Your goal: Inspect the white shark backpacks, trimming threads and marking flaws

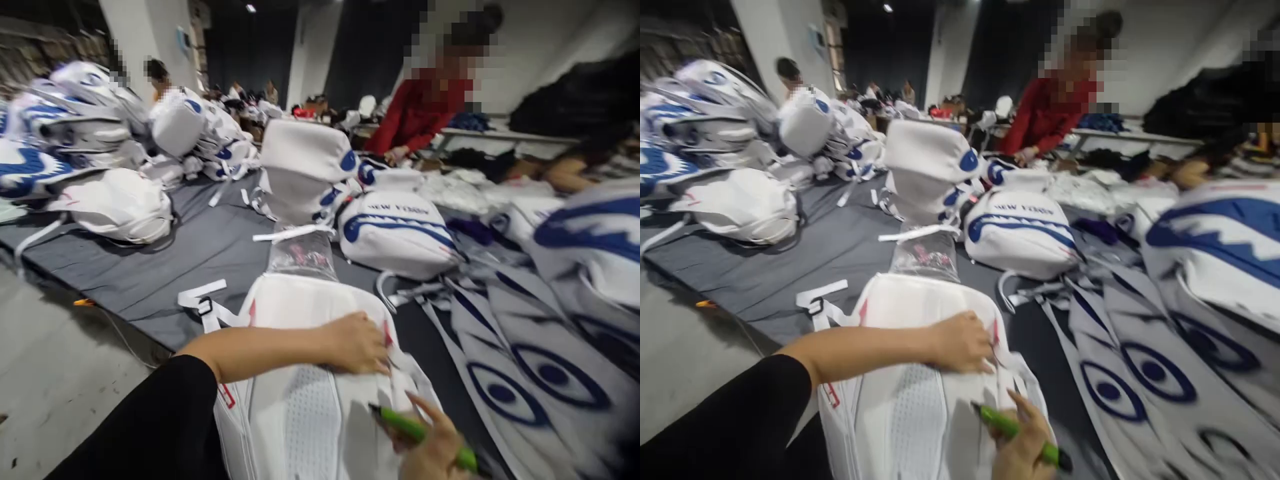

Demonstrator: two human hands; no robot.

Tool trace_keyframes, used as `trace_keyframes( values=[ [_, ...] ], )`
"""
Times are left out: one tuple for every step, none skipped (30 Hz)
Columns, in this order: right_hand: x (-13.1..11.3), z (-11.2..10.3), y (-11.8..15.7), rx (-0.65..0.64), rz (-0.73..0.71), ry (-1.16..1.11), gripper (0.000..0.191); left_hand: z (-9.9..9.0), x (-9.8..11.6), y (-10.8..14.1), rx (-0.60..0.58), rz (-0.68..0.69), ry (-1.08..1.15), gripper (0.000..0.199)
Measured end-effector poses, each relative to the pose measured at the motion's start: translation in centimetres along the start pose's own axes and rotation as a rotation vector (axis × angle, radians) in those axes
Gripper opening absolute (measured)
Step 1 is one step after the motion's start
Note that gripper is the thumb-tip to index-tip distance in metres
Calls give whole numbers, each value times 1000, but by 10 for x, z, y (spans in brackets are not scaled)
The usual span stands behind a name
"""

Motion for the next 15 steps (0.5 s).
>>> trace_keyframes(
  values=[
    [-5,-2,3,90,51,-31,62,-3,2,3,-16,-10,1,41],
    [-10,-2,5,148,58,-13,65,-6,4,7,-19,8,43,41],
    [-14,-1,7,195,51,-6,66,-9,6,12,-7,29,87,42],
    [-18,-1,9,255,-16,-99,68,-11,5,16,27,19,60,44],
    [-19,2,10,253,-80,-204,67,-14,2,20,82,3,29,45],
    [-18,6,11,207,-114,-266,59,-17,2,25,146,30,20,44],
    [-18,8,12,182,-156,-291,50,-21,1,29,221,55,14,41],
    [-18,10,14,150,-189,-300,42,-25,2,33,276,74,7,39],
    [-18,12,16,127,-211,-289,35,-30,3,36,311,91,-1,37],
    [-18,12,18,115,-226,-278,31,-34,5,38,320,95,-14,34],
    [-19,12,20,108,-230,-282,29,-37,7,39,297,85,-38,32],
    [-20,12,21,103,-223,-299,28,-39,10,38,253,66,-68,31],
    [-19,12,21,99,-209,-324,27,-39,13,36,196,40,-102,29],
    [-19,12,21,97,-195,-349,25,-38,15,35,138,10,-133,28],
    [-19,12,21,103,-189,-364,24,-37,18,33,90,-18,-156,28]
  ],
)
Point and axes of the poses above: each hand's wrist, its own y-axis away from the middle knuckle, its own z-axis out of the palm, x = y × z, the point moved 5 cm from there along -y, towards the middle knuckle, and after that the axes turned 11 degrees about -y, right-handed, at the moved point
